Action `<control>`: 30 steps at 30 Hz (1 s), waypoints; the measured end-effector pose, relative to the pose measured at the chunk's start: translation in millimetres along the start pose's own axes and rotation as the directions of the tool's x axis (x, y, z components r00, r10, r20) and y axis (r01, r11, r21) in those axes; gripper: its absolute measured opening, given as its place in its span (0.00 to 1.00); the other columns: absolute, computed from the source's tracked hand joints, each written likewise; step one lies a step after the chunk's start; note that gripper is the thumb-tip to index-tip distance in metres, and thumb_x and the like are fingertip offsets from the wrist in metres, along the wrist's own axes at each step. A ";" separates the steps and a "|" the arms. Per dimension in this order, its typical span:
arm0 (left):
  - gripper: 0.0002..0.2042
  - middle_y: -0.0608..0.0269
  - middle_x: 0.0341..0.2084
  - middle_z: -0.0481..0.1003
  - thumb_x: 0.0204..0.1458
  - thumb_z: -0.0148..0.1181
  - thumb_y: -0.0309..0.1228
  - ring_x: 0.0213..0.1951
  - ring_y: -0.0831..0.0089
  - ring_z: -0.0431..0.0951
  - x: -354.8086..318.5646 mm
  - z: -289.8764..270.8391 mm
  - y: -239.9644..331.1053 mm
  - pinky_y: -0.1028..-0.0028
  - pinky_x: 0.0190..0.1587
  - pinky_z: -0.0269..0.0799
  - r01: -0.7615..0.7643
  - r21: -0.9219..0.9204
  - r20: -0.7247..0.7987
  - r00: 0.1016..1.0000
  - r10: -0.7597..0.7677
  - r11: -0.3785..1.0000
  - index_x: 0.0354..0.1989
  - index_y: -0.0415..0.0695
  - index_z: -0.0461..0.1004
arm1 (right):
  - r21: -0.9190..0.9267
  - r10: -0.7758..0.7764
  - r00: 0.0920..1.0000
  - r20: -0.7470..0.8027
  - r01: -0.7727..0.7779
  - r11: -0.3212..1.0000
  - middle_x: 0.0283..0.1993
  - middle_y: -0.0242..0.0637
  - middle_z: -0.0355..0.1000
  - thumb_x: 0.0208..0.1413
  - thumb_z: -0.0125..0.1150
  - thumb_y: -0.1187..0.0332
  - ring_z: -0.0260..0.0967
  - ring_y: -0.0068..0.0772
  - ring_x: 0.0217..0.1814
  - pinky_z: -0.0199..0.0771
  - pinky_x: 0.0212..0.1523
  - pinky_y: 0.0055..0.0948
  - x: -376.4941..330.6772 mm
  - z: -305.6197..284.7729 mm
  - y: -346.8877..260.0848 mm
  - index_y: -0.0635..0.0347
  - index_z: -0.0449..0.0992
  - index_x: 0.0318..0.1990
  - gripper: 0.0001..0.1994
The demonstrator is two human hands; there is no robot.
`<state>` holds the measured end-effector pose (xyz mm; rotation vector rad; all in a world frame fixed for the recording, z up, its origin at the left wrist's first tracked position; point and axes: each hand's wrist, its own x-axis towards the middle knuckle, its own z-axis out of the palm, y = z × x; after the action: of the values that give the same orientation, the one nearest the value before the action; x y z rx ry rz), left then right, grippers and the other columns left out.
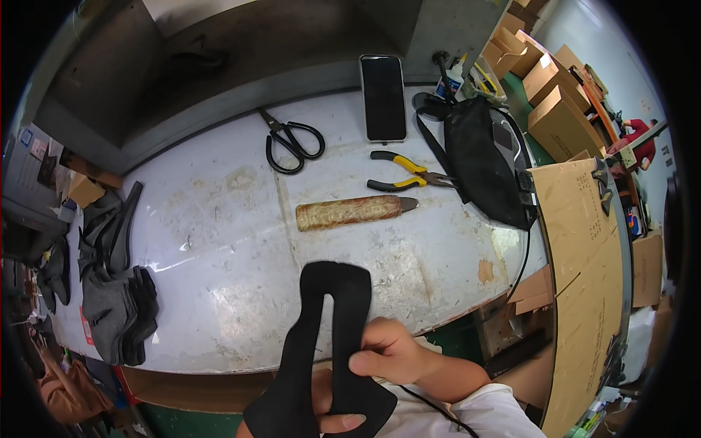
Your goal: Assembling covers onto bicycle saddle bases.
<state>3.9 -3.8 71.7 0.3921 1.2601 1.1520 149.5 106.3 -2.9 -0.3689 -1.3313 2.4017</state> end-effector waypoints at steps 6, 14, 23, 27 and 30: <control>0.35 0.58 0.29 0.74 0.53 0.60 0.28 0.32 0.75 0.74 -0.8 4.2 -10.3 0.75 0.35 0.69 -0.096 -0.054 -0.112 0.990 0.089 0.994 0.65 0.39 0.48 | -0.010 -0.260 0.964 0.048 0.261 0.965 0.30 0.26 0.70 0.67 0.51 0.64 0.63 0.13 0.33 0.65 0.32 0.18 -0.5 6.0 10.4 0.66 0.74 0.40 0.12; 0.33 0.58 0.31 0.75 0.54 0.61 0.32 0.36 0.74 0.75 4.7 -3.4 -28.7 0.74 0.39 0.70 -0.245 -0.103 -0.318 0.926 0.201 0.964 0.64 0.41 0.51 | 0.166 -0.058 0.994 -0.089 0.072 0.983 0.30 0.30 0.67 0.67 0.40 0.46 0.64 0.20 0.29 0.64 0.31 0.22 1.2 -2.1 11.1 0.67 0.70 0.42 0.27; 0.28 0.62 0.28 0.69 0.63 0.30 0.58 0.32 0.77 0.69 57.6 -33.2 -49.3 0.77 0.36 0.65 -0.494 0.143 -0.226 0.827 0.514 0.857 0.40 0.41 0.63 | -0.728 -0.413 0.910 -0.027 0.265 0.632 0.23 0.40 0.65 0.55 0.63 0.73 0.64 0.38 0.19 0.64 0.20 0.30 7.7 0.2 11.9 0.64 0.72 0.30 0.06; 0.35 0.60 0.30 0.70 0.59 0.27 0.65 0.34 0.73 0.70 59.9 -33.1 -54.7 0.74 0.39 0.65 -0.391 -0.122 0.027 0.917 0.397 0.912 0.38 0.39 0.65 | -0.840 -0.585 0.804 0.109 0.389 0.378 0.21 0.39 0.64 0.55 0.60 0.75 0.62 0.38 0.18 0.61 0.19 0.30 12.4 -1.1 17.1 0.62 0.70 0.28 0.06; 0.44 0.61 0.31 0.68 0.50 0.24 0.76 0.34 0.72 0.68 57.6 -28.0 -72.2 0.74 0.42 0.64 -0.294 -0.683 0.055 0.892 0.449 0.668 0.36 0.39 0.64 | -0.768 -0.527 0.849 0.029 0.357 0.532 0.21 0.38 0.64 0.57 0.59 0.73 0.62 0.37 0.18 0.61 0.19 0.30 8.6 12.5 21.0 0.61 0.70 0.30 0.06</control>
<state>5.3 3.9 -24.5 0.2305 0.5045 1.7740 132.8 90.4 -14.7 -0.4044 -1.9864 1.2452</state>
